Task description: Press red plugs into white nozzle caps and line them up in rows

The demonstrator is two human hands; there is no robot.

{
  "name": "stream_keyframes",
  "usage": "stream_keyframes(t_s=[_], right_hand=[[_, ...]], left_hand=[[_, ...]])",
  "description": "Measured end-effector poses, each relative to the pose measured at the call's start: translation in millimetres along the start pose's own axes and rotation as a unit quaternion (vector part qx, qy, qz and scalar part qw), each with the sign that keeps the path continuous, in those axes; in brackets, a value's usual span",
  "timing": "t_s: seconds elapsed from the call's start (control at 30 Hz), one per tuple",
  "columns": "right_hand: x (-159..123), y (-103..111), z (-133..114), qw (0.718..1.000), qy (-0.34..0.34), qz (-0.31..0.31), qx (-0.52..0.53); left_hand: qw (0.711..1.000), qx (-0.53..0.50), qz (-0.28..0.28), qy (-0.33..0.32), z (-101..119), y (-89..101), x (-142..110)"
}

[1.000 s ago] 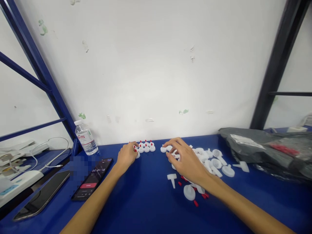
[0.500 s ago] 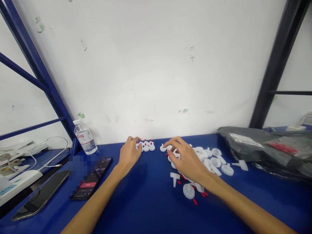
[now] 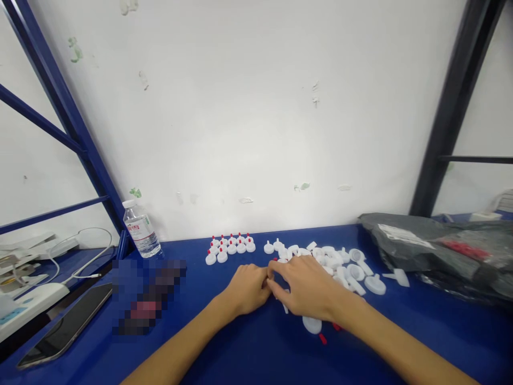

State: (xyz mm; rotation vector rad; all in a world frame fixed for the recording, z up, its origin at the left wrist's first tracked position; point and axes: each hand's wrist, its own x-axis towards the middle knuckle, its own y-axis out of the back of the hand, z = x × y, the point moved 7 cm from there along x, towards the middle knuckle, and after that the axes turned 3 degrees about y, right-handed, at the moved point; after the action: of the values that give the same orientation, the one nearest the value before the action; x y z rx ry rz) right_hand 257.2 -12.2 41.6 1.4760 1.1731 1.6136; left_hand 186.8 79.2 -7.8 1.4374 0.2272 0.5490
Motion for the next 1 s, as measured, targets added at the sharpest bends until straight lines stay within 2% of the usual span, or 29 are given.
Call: stream_keyframes(t_s=[0.3,0.83,1.0], right_hand=[[-2,-11,-3,0.999,0.024,-0.043,-0.017],[-2,-13,-2,0.998,0.02,-0.048,-0.027],[-2,-16,-2,0.999,0.023,-0.039,-0.015]], left_hand=[[1.0,0.0,-0.023,-0.012,2,1.0,-2],[1.0,0.004,-0.015,-0.025,2,1.5,-2],[1.0,0.011,-0.004,-0.01,0,-1.1,-2]])
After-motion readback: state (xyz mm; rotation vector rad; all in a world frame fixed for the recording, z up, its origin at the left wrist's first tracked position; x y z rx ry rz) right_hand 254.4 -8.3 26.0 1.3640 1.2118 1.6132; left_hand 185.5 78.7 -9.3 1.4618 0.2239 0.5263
